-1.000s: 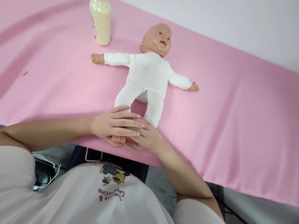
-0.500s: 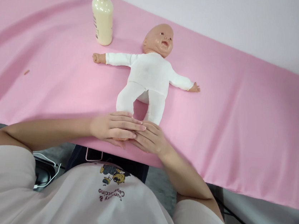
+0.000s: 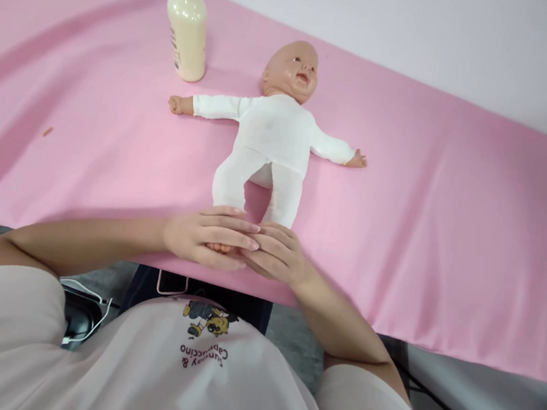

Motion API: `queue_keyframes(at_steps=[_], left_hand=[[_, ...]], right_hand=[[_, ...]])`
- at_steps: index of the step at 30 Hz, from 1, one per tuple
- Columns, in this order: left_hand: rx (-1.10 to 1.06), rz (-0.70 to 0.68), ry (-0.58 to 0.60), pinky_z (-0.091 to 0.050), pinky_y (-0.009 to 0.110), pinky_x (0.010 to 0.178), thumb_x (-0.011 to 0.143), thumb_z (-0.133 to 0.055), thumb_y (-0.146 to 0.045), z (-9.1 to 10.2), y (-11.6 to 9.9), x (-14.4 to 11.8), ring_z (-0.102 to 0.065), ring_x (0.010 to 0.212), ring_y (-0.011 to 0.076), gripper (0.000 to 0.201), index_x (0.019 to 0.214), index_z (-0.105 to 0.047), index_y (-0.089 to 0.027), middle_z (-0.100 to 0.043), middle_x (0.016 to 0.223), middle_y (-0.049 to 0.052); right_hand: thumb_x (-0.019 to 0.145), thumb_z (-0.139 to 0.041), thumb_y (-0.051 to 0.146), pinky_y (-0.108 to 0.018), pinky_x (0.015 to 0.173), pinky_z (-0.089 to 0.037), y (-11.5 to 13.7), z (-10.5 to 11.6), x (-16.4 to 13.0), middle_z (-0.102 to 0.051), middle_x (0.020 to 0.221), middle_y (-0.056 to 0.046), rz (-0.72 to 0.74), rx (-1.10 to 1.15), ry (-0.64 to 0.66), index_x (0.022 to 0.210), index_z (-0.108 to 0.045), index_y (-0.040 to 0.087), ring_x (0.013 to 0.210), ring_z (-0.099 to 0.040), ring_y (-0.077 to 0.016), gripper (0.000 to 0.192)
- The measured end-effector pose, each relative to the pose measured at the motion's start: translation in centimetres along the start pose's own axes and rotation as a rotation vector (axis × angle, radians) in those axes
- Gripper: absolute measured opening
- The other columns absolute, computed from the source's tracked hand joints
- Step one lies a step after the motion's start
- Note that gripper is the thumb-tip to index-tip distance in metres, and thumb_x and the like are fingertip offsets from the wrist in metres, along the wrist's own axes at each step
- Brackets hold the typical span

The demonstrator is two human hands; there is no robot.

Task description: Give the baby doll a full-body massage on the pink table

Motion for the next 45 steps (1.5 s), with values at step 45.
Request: queue_keyframes(at_steps=[45], left_hand=[[-0.125, 0.281, 0.235, -0.043, 0.043, 0.111, 0.090, -0.033, -0.082, -1.3, 2.8, -1.5, -0.069, 0.087, 0.0201, 0.067, 0.089, -0.061, -0.022, -0.073, 0.082, 0.004]], right_hand=[[0.090, -0.071, 0.017, -0.027, 0.062, -0.049, -0.2, -1.6, -0.1, -0.067, 0.072, 0.000, -0.003, 0.060, 0.225, 0.087, -0.067, 0.017, 0.071, -0.059, -0.0134, 0.005]])
Point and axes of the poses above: each hand's wrist, its own x-axis towards the middle knuckle, its own z-axis out of the back of the hand, y = z × x, the point moved 5 cm from there along x, towards the middle knuckle
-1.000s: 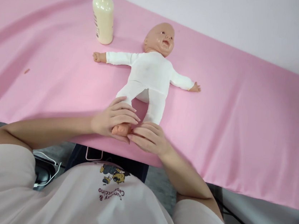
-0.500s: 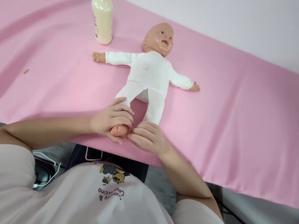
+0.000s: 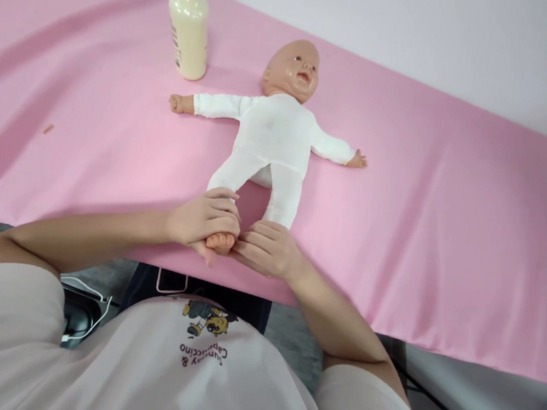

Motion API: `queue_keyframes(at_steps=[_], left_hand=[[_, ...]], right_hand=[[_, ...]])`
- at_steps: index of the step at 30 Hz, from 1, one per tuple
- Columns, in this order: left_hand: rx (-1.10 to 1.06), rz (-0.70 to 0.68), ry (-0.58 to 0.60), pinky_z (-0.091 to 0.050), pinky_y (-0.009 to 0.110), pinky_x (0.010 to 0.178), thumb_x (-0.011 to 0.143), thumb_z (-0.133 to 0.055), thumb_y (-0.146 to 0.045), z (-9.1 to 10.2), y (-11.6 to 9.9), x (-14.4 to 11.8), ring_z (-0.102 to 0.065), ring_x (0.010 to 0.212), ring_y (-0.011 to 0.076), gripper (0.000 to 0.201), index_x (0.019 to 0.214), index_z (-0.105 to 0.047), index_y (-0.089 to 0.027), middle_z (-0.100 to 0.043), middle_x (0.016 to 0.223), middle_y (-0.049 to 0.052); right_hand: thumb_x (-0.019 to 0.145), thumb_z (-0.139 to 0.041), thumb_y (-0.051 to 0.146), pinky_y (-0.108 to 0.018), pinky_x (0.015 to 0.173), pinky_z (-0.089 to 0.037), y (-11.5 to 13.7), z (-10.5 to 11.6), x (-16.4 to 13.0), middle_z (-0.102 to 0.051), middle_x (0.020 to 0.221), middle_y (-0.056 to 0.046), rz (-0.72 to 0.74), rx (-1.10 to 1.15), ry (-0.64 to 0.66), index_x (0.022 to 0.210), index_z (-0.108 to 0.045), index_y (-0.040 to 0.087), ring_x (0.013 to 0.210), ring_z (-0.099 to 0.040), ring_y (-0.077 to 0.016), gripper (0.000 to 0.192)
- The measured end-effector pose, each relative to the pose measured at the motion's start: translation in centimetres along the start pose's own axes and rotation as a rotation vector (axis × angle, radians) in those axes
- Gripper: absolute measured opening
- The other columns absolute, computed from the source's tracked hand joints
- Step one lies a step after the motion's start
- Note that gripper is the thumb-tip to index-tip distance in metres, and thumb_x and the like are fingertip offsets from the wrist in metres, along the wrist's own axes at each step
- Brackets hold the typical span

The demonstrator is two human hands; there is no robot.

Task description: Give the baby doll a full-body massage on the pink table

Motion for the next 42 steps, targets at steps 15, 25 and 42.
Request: queue_keyframes(at_steps=[15, 25, 42], left_hand=[[0.018, -0.070, 0.026, -0.047, 0.041, 0.103, 0.078, -0.057, -0.082, -0.3, 0.0, 0.2, -0.070, 0.089, 0.0204, 0.063, 0.091, -0.061, -0.021, -0.073, 0.086, 0.005], [0.080, -0.108, 0.014, -0.049, 0.040, 0.098, 0.088, -0.062, -0.060, -0.3, -0.6, 0.5, -0.067, 0.086, 0.0197, 0.039, 0.087, -0.060, -0.022, -0.073, 0.083, 0.004], [0.115, -0.236, 0.261, -0.046, 0.037, 0.093, 0.099, -0.050, -0.036, -3.5, -1.6, -0.2, -0.065, 0.082, 0.0188, 0.024, 0.089, -0.066, -0.022, -0.072, 0.084, 0.004]], right_hand=[[0.094, -0.068, 0.027, -0.027, 0.060, -0.047, -0.4, -0.1, -0.1, -0.065, 0.068, 0.003, -0.005, -0.056, 0.002, 0.079, -0.065, 0.020, 0.066, -0.055, -0.0118, 0.017], [0.096, -0.064, 0.031, -0.027, 0.062, -0.049, -0.6, 0.0, -0.4, -0.064, 0.069, 0.002, -0.011, -0.025, 0.046, 0.077, -0.064, 0.022, 0.068, -0.055, -0.0128, 0.021], [0.094, -0.056, 0.017, -0.030, 0.063, -0.049, -2.5, 0.6, -0.5, -0.070, 0.075, -0.001, -0.231, 0.009, -0.115, 0.089, -0.064, 0.021, 0.068, -0.061, -0.0151, 0.011]])
Point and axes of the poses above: each hand's wrist, its own x-axis towards the middle knuckle, its own z-axis out of the back of the hand, y = z × x, the point moved 5 cm from there along x, towards the middle knuckle
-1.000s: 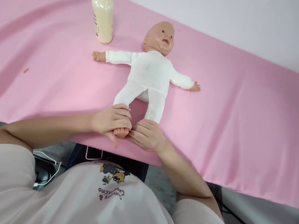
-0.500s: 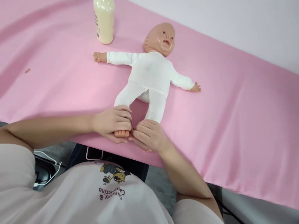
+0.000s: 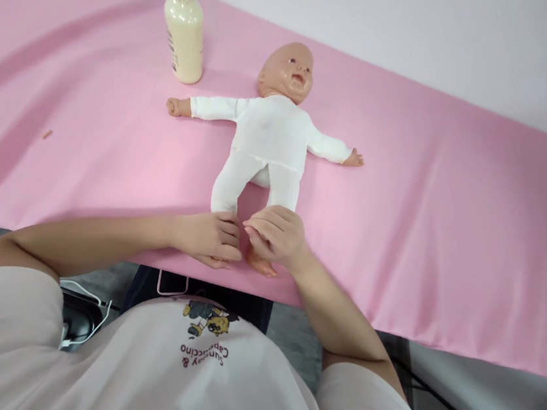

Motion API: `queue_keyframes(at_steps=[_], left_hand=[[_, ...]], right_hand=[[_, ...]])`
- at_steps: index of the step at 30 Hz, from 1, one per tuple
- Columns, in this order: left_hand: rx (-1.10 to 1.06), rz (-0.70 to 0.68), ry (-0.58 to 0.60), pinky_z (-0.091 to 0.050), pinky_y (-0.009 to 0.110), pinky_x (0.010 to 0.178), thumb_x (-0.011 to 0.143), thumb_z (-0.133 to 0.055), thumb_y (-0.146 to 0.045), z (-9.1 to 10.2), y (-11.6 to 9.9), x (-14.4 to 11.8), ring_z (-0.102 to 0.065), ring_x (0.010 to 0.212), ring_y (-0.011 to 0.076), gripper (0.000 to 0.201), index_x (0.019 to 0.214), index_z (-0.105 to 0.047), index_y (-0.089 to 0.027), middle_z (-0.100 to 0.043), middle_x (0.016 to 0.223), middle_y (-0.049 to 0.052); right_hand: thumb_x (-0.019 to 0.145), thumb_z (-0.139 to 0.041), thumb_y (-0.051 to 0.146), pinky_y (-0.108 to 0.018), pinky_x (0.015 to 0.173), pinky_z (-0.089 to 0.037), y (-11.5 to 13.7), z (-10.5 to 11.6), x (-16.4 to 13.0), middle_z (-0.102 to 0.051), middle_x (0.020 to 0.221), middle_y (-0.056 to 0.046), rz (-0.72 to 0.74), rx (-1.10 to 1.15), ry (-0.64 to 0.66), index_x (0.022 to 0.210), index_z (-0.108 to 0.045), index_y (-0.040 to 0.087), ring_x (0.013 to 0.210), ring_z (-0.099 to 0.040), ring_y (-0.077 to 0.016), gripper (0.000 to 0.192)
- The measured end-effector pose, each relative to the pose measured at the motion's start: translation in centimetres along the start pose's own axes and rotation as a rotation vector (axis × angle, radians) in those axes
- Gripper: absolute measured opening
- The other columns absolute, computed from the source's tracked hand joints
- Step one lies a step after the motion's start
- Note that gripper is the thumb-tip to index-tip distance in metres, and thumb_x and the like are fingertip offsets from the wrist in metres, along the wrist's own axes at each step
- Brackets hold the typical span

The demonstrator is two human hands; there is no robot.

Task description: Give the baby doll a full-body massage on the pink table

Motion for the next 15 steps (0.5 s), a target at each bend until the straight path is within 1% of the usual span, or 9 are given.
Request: queue_keyframes(at_steps=[2, 3, 4, 6, 8, 9, 12, 15], left_hand=[[-0.007, 0.036, 0.068, -0.046, 0.038, 0.095, 0.098, -0.050, -0.042, -0.3, 0.1, -0.1, -0.065, 0.085, 0.0197, 0.027, 0.089, -0.067, -0.023, -0.073, 0.087, 0.005], [-0.004, 0.044, 0.088, -0.045, 0.038, 0.095, 0.098, -0.051, -0.043, -0.4, 0.1, -0.1, -0.065, 0.086, 0.0198, 0.027, 0.089, -0.067, -0.024, -0.073, 0.087, 0.005], [0.005, 0.044, 0.096, -0.045, 0.037, 0.096, 0.098, -0.051, -0.042, -0.4, 0.0, -0.1, -0.065, 0.085, 0.0196, 0.025, 0.089, -0.068, -0.025, -0.073, 0.087, 0.004], [0.043, 0.026, 0.090, -0.044, 0.037, 0.095, 0.098, -0.050, -0.034, -0.3, -0.2, 0.0, -0.064, 0.084, 0.0193, 0.021, 0.092, -0.069, -0.026, -0.074, 0.087, 0.003], [0.077, 0.006, 0.075, -0.044, 0.037, 0.092, 0.098, -0.048, -0.026, -0.2, -0.4, 0.0, -0.064, 0.082, 0.0191, 0.021, 0.096, -0.069, -0.026, -0.074, 0.085, 0.002], [0.079, 0.000, 0.068, -0.044, 0.037, 0.091, 0.097, -0.048, -0.024, -0.1, -0.5, 0.0, -0.064, 0.081, 0.0191, 0.022, 0.096, -0.070, -0.026, -0.074, 0.085, 0.002], [0.013, -0.002, 0.053, -0.045, 0.036, 0.089, 0.097, -0.049, -0.026, 0.1, -0.4, 0.0, -0.066, 0.082, 0.0187, 0.022, 0.097, -0.071, -0.026, -0.075, 0.087, 0.003], [-0.076, -0.018, 0.040, -0.045, 0.035, 0.093, 0.095, -0.055, -0.029, 0.4, -0.3, 0.0, -0.067, 0.084, 0.0182, 0.019, 0.101, -0.073, -0.027, -0.076, 0.091, 0.003]], right_hand=[[0.094, -0.056, 0.016, -0.031, 0.065, -0.050, -0.3, -0.1, -0.1, -0.070, 0.077, -0.001, -0.044, 0.007, -0.012, 0.091, -0.064, 0.021, 0.070, -0.061, -0.0157, 0.010], [0.094, -0.056, 0.016, -0.033, 0.069, -0.051, -0.6, -0.1, -0.1, -0.070, 0.081, -0.002, -0.085, 0.005, -0.017, 0.093, -0.065, 0.022, 0.074, -0.063, -0.0165, 0.010], [0.094, -0.056, 0.018, -0.036, 0.076, -0.053, -0.9, -0.1, -0.1, -0.071, 0.088, -0.003, -0.143, -0.004, -0.020, 0.095, -0.065, 0.023, 0.081, -0.064, -0.0183, 0.010], [0.095, -0.057, 0.023, -0.046, 0.093, -0.052, -1.7, -0.1, -0.2, -0.068, 0.113, -0.008, -0.304, -0.039, -0.017, 0.103, -0.065, 0.024, 0.106, -0.063, -0.0245, 0.012], [0.095, -0.058, 0.030, -0.057, 0.107, -0.045, -2.5, -0.1, -0.6, -0.055, 0.137, -0.012, -0.478, -0.066, -0.011, 0.114, -0.062, 0.025, 0.130, -0.052, -0.0311, 0.020], [0.095, -0.058, 0.033, -0.060, 0.111, -0.041, -2.9, -0.2, -0.8, -0.048, 0.145, -0.013, -0.548, -0.071, -0.009, 0.120, -0.059, 0.025, 0.138, -0.044, -0.0331, 0.026], [0.095, -0.058, 0.040, -0.065, 0.116, -0.035, -3.8, -0.5, -1.7, -0.032, 0.156, -0.016, -0.691, -0.081, -0.008, 0.135, -0.048, 0.025, 0.150, -0.028, -0.0359, 0.043], [0.095, -0.059, 0.045, -0.068, 0.116, -0.035, -4.4, -0.6, -2.1, -0.021, 0.162, -0.015, -0.745, -0.081, 0.002, 0.147, -0.035, 0.028, 0.155, -0.018, -0.0366, 0.060]])
Point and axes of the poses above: each hand's wrist, its own x-axis towards the middle knuckle, its own z-axis out of the back of the hand, y = z × x, the point moved 5 cm from there along x, towards the middle knuckle
